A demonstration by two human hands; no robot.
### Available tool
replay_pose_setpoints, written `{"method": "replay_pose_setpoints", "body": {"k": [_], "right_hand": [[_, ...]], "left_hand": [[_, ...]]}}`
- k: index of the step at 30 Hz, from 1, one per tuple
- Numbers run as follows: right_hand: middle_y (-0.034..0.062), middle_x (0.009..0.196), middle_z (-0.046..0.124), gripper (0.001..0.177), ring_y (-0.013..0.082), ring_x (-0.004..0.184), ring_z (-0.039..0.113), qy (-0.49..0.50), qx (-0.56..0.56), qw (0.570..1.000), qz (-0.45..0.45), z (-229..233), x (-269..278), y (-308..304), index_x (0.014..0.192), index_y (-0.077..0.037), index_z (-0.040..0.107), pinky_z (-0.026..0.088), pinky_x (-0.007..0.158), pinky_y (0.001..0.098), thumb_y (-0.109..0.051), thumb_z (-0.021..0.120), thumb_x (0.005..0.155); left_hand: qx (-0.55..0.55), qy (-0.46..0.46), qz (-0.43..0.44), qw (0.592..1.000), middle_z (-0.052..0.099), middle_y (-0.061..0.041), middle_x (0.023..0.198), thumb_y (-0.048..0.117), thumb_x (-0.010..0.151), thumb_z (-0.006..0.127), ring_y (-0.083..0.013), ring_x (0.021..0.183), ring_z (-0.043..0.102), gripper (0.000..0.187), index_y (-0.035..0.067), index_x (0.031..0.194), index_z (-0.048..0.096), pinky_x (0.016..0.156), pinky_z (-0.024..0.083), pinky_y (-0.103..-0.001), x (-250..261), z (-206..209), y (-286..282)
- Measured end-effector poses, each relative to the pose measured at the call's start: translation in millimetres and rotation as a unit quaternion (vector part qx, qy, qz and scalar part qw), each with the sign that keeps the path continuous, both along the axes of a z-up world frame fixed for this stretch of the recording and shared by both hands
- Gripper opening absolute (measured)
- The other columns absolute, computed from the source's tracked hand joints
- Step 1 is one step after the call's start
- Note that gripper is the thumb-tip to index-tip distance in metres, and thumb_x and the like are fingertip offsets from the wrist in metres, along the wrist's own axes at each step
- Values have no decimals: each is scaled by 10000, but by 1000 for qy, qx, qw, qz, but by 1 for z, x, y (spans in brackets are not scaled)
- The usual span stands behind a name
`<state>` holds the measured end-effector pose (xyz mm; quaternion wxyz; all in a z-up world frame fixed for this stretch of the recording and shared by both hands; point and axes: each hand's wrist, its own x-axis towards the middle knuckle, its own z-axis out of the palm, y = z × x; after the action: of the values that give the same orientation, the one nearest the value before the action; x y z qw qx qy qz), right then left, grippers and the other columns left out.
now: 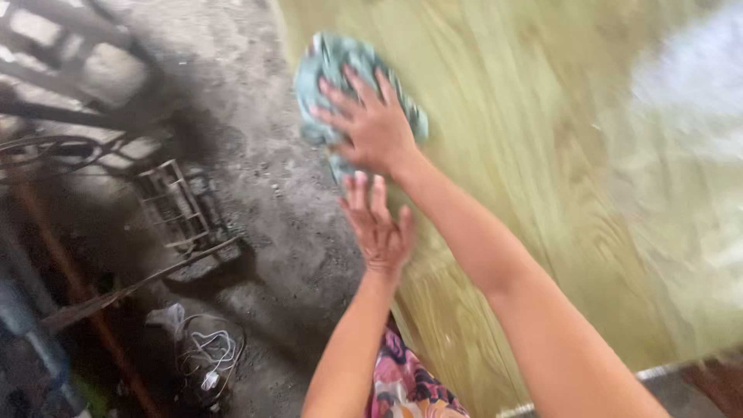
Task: The person wipes the surface of a wooden table using a cloth. They move the cloth across the table in various directions, covering different areas while occasionally repositioning their hands.
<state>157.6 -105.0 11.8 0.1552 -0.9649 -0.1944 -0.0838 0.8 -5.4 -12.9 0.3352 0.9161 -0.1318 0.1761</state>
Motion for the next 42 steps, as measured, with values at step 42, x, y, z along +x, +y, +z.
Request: {"method": "replay_pose_setpoints", "body": {"k": [42], "right_hand": [[128, 1718, 272, 661, 431, 1563, 201, -59, -76, 953, -288, -21, -149, -101, 1626, -241, 445, 121, 1274, 631, -491, 552, 1023]], "left_hand": [[72, 19, -1, 997, 285, -188, 1646, 388, 1083, 463, -446, 1587, 200, 584, 137, 1590, 315, 1266, 214, -665, 6, 4, 2]]}}
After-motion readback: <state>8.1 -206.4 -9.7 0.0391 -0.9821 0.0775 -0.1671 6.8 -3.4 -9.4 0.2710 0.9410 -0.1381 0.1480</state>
